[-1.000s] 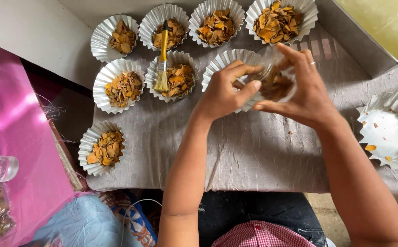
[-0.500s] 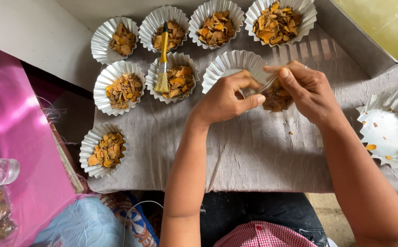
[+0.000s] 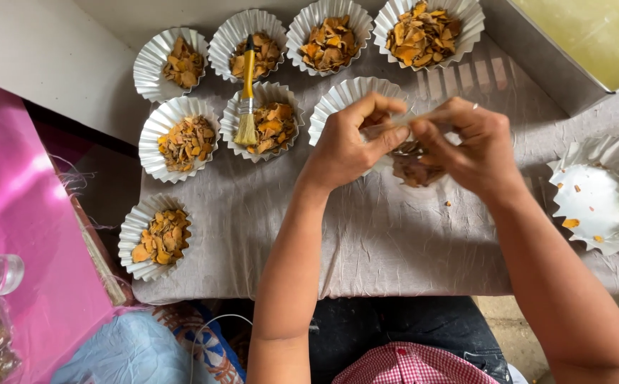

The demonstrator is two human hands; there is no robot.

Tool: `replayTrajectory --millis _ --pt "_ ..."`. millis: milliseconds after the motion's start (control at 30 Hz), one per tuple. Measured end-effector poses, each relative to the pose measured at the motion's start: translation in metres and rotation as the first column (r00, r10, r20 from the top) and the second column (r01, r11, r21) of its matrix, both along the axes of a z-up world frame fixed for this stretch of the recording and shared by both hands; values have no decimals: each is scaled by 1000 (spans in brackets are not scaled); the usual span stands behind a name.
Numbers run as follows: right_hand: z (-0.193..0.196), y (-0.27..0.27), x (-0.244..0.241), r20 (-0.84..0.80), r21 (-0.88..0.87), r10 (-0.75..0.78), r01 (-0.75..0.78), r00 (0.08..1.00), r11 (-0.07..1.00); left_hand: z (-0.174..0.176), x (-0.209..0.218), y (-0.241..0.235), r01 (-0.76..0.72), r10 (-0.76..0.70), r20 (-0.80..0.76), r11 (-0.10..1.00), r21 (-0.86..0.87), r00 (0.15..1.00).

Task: The person uses a small brush to sweep dried fruit pieces from one paper cupcake liner into another, then transfers the contents into a small plastic bag. The person repeats this process with several liners, consolidating the dried fruit into bags.

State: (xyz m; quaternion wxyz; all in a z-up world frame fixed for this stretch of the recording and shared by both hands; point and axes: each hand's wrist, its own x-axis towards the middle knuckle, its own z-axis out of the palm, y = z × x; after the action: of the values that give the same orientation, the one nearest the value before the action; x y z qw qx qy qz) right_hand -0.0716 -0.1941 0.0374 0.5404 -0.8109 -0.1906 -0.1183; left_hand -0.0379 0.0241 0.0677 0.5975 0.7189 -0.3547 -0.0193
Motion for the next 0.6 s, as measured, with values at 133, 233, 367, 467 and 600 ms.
replayTrajectory --millis 133,233,367,467,600 --pt "-5 9 0 216 -7 -104 108 971 994 -5 1 -2 -124 112 145 990 73 983" --pt "0 7 0 256 -39 -113 127 960 991 -1 1 -2 -165 122 275 976 140 954" --pt "11 -2 -9 276 -24 -78 88 958 996 9 -7 -5 -160 142 271 986 46 952" --pt "22 -27 -32 223 -214 -29 77 975 974 17 -10 1 116 -113 95 993 -34 989" --pt "-77 -196 -22 51 38 -269 267 962 963 0 10 29 -77 76 -11 990 -118 997"
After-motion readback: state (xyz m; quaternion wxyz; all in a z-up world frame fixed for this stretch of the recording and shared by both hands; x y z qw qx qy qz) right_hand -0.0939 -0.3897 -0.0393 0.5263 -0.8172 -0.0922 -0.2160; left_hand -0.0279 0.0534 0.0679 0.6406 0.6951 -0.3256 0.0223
